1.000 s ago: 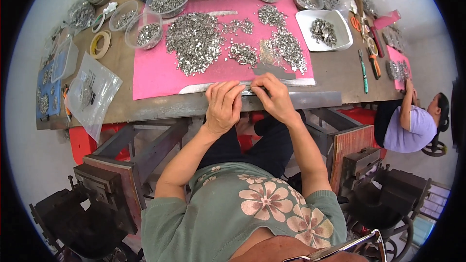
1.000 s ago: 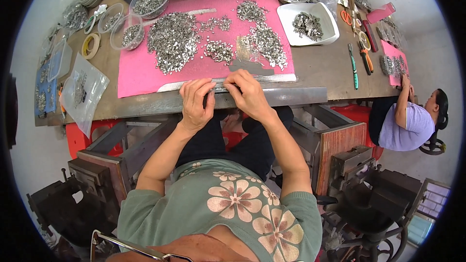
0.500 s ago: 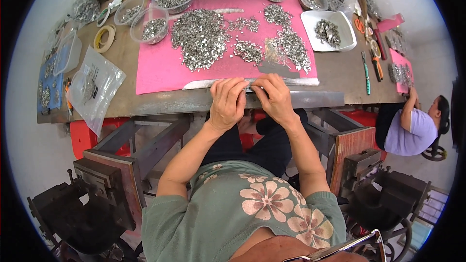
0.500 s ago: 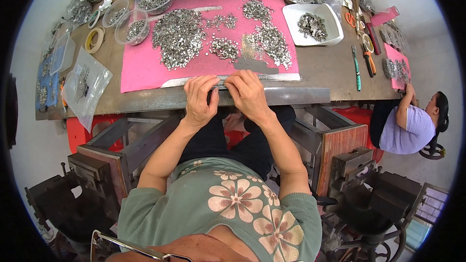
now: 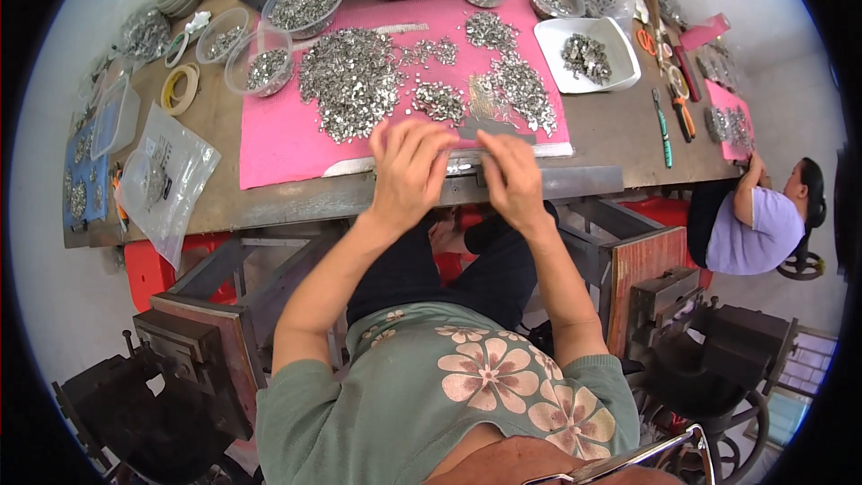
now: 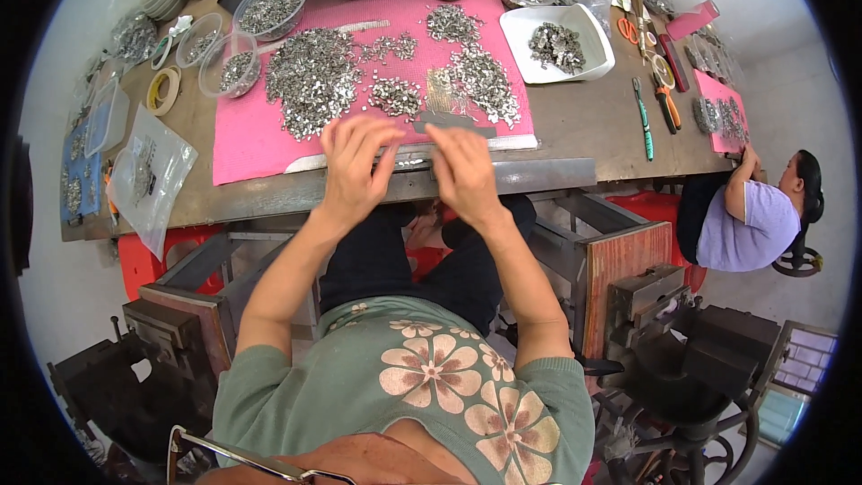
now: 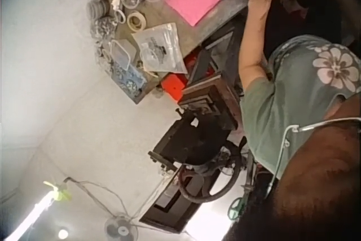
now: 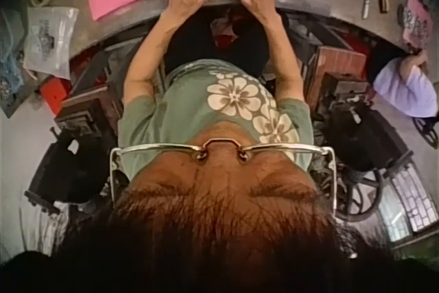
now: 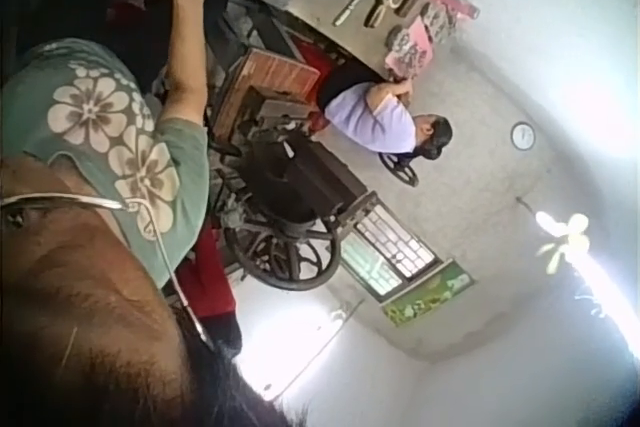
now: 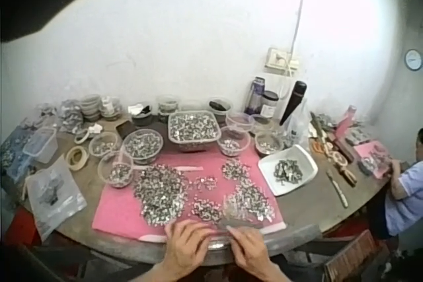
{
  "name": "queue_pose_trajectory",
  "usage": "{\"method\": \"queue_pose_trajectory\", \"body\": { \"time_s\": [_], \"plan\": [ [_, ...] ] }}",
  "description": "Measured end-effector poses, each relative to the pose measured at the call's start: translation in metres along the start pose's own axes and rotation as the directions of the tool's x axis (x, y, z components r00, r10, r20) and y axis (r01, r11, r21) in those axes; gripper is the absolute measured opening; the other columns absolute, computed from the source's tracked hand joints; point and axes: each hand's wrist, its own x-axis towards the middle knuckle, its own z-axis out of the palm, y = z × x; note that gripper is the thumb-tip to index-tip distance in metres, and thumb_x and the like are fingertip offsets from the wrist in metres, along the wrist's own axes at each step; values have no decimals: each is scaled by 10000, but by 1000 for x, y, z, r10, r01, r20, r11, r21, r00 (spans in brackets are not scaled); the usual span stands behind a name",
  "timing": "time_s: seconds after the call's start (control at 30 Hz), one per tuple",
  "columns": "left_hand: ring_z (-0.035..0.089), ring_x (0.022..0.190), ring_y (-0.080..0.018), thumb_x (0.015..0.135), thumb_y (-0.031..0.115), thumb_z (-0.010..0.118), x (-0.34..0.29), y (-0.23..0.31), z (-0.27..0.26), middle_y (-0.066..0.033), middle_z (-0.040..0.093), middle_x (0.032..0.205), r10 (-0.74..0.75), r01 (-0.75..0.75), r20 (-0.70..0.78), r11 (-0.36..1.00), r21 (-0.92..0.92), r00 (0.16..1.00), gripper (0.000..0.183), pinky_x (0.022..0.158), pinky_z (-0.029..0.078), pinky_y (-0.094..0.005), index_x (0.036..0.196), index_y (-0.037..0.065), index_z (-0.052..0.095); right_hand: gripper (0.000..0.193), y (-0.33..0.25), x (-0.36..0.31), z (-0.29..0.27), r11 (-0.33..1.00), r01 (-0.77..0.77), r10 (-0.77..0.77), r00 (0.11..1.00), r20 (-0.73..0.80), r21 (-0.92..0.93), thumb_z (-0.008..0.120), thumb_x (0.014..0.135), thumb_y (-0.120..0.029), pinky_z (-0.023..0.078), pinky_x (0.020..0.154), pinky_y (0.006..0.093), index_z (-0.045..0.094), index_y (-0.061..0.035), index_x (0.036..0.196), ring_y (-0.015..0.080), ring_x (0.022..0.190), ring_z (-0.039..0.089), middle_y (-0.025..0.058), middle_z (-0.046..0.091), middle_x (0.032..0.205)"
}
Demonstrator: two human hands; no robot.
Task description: The person places small metal pieces into a metal strip holder by hand, inserts the holder into a manual press machine, and rotates the handwheel to press the pieces.
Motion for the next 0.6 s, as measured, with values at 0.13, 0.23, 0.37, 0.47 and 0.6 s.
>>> {"method": "queue_pose_trajectory", "body": {
  "time_s": [0.13, 0.23, 0.37, 0.47, 0.6],
  "plan": [
    [564, 1064, -239, 830, 152, 742, 42, -26, 24, -16, 628, 1015, 94, -109, 155, 990, 92, 983, 176, 1059, 288, -567, 995, 144, 680, 326, 23, 13, -3, 943, -35, 27, 999, -27, -332, 659, 869, -21, 428, 977, 439, 657, -25, 1195, 332, 1207, 542, 123, 614, 1259],
    [565, 1051, -248, 816, 182, 757, 64, -35, 35, -34, 632, 990, 128, -172, 290, 976, 131, 948, 141, 1047, 290, -575, 939, 141, 701, 230, 26, 12, -5, 913, 17, -3, 999, 35, -409, 680, 852, -37, 422, 987, 444, 716, -61, 1078, 330, 1224, 528, 91, 618, 1256],
    [559, 1050, -258, 808, 215, 772, 80, -39, 46, -44, 612, 967, 163, -279, 451, 938, 205, 878, 149, 1044, 296, -576, 916, 148, 695, 219, 35, 10, -10, 951, -7, 10, 1000, 9, -309, 700, 839, -41, 431, 964, 434, 720, -65, 1056, 321, 1197, 538, 86, 627, 1222],
    [559, 1058, -273, 796, 215, 771, 88, -42, 52, -65, 618, 978, 170, -318, 546, 929, 188, 821, 152, 1038, 303, -579, 909, 140, 703, 205, 36, 15, -12, 965, -66, 60, 998, -30, -252, 713, 820, -7, 464, 901, 421, 730, -60, 1017, 314, 1042, 582, 91, 656, 1102],
    [558, 1063, -281, 811, 186, 745, 95, -43, 55, -85, 620, 986, 215, -389, 620, 907, 159, 755, 144, 1025, 318, -579, 917, 104, 692, 168, 41, 23, -6, 967, -73, 58, 996, -68, -243, 727, 814, -6, 462, 827, 408, 734, -55, 975, 298, 916, 572, 96, 631, 967]
  ]
}}
